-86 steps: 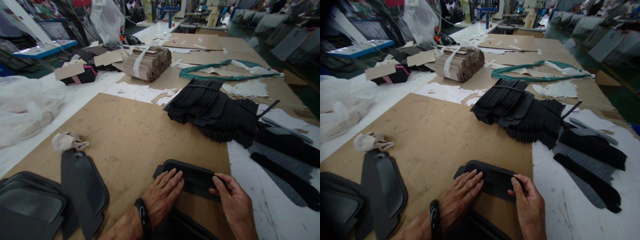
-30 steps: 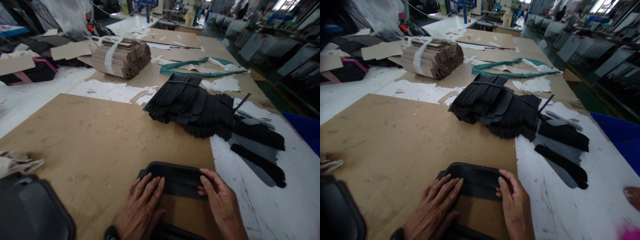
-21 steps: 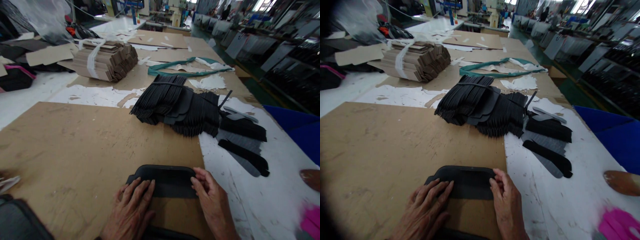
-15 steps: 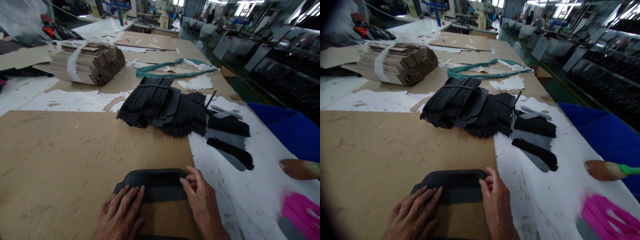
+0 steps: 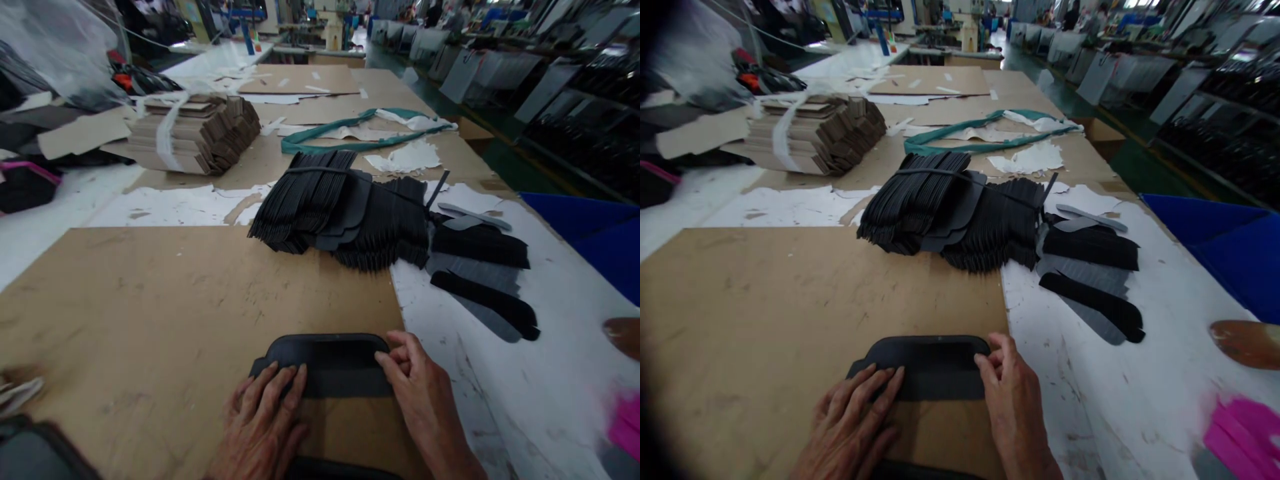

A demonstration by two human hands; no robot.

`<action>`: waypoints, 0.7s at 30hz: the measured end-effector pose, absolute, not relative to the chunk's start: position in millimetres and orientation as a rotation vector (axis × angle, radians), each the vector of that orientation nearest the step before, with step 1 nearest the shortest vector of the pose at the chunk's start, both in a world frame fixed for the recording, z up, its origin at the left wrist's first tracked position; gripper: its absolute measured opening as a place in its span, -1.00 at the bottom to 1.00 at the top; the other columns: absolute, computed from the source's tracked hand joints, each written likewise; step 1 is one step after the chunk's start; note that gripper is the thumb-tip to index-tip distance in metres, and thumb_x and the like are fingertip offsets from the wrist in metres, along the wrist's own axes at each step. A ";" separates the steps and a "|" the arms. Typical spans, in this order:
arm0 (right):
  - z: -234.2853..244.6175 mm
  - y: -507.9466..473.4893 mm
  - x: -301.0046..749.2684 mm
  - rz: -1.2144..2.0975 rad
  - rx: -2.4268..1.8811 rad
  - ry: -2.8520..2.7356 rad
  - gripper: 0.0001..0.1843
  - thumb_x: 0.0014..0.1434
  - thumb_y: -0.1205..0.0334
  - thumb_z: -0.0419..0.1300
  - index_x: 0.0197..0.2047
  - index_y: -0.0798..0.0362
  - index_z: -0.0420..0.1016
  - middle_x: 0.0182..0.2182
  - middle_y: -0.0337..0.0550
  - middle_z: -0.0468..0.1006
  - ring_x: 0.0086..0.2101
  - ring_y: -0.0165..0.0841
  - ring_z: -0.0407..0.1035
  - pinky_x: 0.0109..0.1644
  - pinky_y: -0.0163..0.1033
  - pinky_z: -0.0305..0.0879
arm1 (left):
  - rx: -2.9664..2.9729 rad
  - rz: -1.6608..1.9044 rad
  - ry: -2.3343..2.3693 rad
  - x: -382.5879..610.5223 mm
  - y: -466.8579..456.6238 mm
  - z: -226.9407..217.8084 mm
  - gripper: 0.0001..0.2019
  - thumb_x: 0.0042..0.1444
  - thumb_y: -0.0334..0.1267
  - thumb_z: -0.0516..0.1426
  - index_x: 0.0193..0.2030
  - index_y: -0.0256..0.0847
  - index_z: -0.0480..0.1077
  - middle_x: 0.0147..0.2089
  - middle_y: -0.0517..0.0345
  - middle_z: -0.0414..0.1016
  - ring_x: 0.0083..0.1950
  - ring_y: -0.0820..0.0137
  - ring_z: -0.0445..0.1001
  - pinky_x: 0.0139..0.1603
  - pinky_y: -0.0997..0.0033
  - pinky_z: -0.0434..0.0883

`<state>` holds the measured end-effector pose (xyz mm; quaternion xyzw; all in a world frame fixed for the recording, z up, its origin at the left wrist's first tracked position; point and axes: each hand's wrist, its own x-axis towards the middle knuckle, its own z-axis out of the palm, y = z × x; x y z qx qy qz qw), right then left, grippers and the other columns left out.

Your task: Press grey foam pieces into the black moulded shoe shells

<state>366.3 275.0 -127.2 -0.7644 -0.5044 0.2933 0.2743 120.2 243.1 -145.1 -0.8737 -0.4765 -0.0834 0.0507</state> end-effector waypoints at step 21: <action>-135.0 271.6 365.8 0.567 -2.025 -1.465 -0.74 0.05 0.17 0.13 -0.17 0.08 0.36 -0.43 -0.19 0.38 -0.51 -0.45 0.31 -0.39 -0.33 0.30 | -2.679 -0.258 -1.438 121.8 246.0 -139.5 -0.47 0.12 -0.11 0.03 0.25 -0.06 0.08 0.07 0.11 0.34 0.10 0.22 0.23 0.02 0.23 0.14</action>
